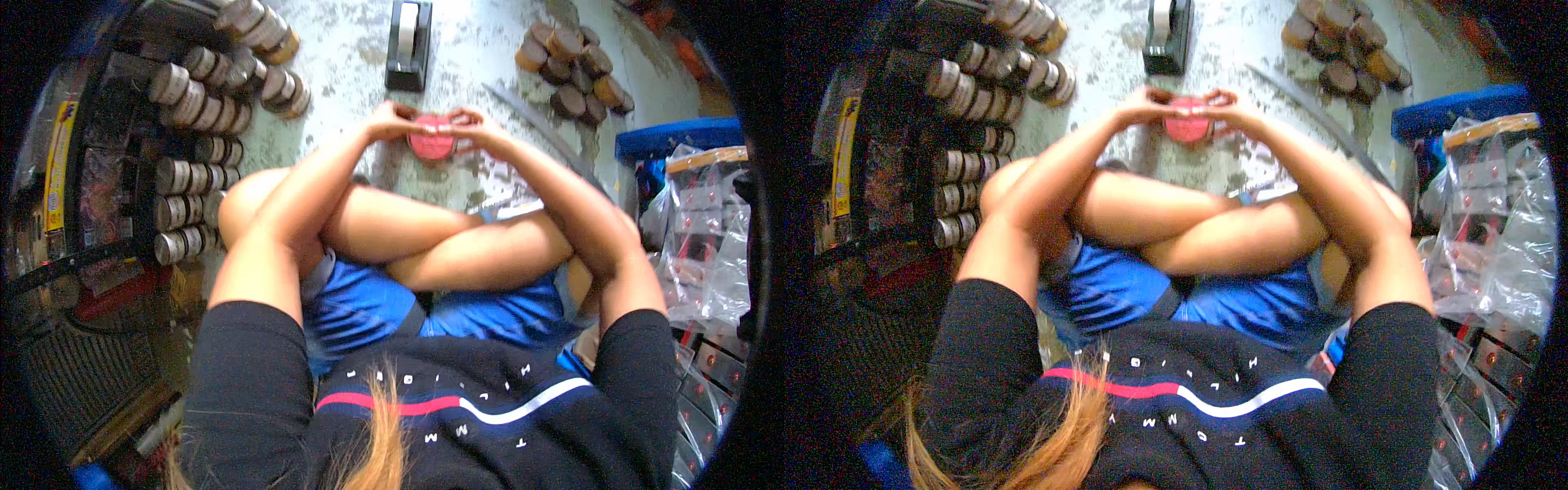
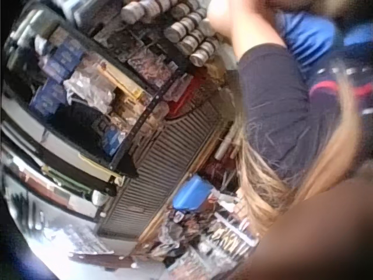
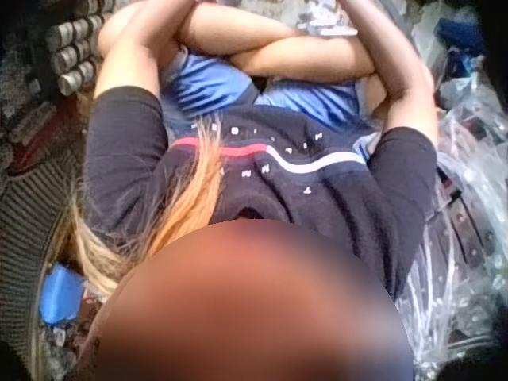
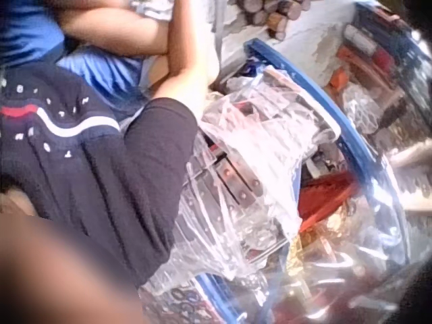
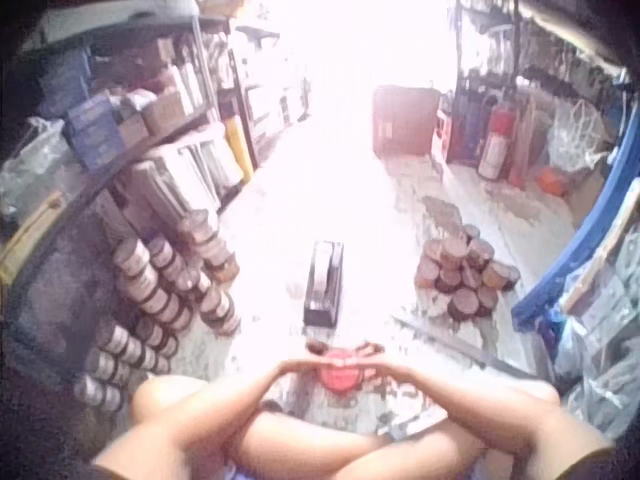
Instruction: The person sits on the floor and labels red circular seals by writing on white adhesive labels with a marker. They handle each seal, apply a label, write text, and place the seal aside.
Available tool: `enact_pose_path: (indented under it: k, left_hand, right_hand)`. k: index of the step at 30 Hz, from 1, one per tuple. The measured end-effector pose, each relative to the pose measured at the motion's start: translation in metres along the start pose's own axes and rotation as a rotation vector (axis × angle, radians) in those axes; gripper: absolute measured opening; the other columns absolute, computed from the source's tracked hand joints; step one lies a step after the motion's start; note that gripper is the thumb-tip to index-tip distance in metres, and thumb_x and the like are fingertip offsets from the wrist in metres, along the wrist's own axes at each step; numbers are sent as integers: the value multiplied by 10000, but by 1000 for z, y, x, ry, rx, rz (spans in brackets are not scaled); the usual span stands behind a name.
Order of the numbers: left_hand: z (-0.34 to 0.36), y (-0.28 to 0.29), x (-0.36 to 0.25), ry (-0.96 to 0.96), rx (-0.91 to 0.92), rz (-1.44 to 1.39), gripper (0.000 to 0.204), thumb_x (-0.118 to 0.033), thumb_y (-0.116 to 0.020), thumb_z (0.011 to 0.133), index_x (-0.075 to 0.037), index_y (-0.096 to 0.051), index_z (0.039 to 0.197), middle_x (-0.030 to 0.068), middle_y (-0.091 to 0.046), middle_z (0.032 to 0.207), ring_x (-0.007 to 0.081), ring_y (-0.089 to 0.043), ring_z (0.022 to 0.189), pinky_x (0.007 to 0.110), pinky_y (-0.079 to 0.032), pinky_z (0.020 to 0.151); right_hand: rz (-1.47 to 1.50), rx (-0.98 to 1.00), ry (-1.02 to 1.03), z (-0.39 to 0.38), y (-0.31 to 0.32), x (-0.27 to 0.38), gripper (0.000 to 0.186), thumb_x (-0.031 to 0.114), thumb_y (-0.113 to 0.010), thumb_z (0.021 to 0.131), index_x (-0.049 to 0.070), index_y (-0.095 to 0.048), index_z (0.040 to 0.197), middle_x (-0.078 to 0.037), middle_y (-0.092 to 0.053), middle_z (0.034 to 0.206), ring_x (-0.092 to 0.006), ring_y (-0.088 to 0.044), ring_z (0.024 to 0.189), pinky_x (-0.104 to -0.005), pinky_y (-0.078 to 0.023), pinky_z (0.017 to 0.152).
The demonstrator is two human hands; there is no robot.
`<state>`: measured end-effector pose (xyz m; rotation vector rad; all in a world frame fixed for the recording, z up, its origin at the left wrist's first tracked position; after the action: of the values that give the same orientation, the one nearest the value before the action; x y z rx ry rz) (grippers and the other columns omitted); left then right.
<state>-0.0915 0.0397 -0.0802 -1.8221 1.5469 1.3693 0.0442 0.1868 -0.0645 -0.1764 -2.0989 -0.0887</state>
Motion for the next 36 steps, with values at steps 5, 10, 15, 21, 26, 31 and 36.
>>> enact_pose_path:
  k: [5, 10, 15, 21, 26, 31, 36]
  left_hand:
    - [7, -3, 9, -8, -11, 34, 670, -429, -863, 601, -3, -661, 1077, 96, -679, 944, 142, -631, 839, 276, -502, 768]
    - [1, 4, 0, -24, -87, 94, 773, -498, -879, 515, -25, -679, 1094, 114, -686, 935, 173, -643, 822, 290, -518, 744]
    - [-7, -1, 0, 143, 42, -48, 591, -434, -810, 698, -31, -676, 1110, 26, -674, 865, 73, -563, 681, 226, -456, 611]
    - [1, 2, 5, 40, -96, 46, 614, -433, -834, 655, -18, -674, 1079, 87, -682, 974, 142, -627, 838, 280, -511, 728]
    - [-15, 4, -22, -76, -201, 219, 567, -494, -824, 622, -106, -718, 1023, 87, -692, 988, 169, -653, 878, 315, -512, 783]
    - [-49, -16, -64, -311, -337, 677, 439, -366, -742, 755, -164, -667, 1136, 97, -600, 1062, 271, -623, 938, 378, -500, 820]
    - [-81, -29, -86, -271, -375, 802, 582, -280, -732, 764, -63, -552, 1273, 169, -516, 1233, 337, -517, 1135, 400, -433, 964]
  right_hand:
    - [-42, -38, 15, 2, -3, -2, 427, 236, -787, 758, 77, -567, 1089, -46, -621, 942, -151, -621, 837, -327, -558, 640]
    - [-68, -23, -22, 1, -3, 6, 417, 239, -790, 755, 80, -581, 1079, -50, -615, 961, -150, -612, 837, -322, -554, 643]
    - [0, 19, -109, 4, 5, 0, 471, 303, -806, 739, 73, -603, 1097, -67, -616, 988, -153, -617, 873, -298, -569, 655]
    - [-76, -87, -24, 17, 3, -5, 400, 297, -817, 723, 92, -639, 1017, -35, -627, 898, -140, -610, 760, -343, -567, 590]
    - [-173, -174, -35, 11, 6, 7, 357, 296, -821, 708, 116, -677, 980, -2, -612, 795, -122, -577, 651, -327, -541, 492]
    - [-694, -304, 264, -14, -6, 28, 321, 266, -711, 787, 110, -690, 1066, -142, -646, 1044, -272, -646, 922, -361, -500, 829]
    - [-1053, -328, 436, -35, -30, 32, 344, 263, -650, 812, 60, -611, 1087, -165, -546, 1123, -357, -581, 1025, -451, -485, 851]
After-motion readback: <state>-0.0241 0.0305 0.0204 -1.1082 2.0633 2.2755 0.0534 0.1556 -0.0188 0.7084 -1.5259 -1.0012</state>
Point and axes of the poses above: each hand's wrist, its own z-axis towards the middle knuckle, its own y-axis out of the back of the hand, x = y × z, the point moved 5 cm from there along z, towards the middle knuckle
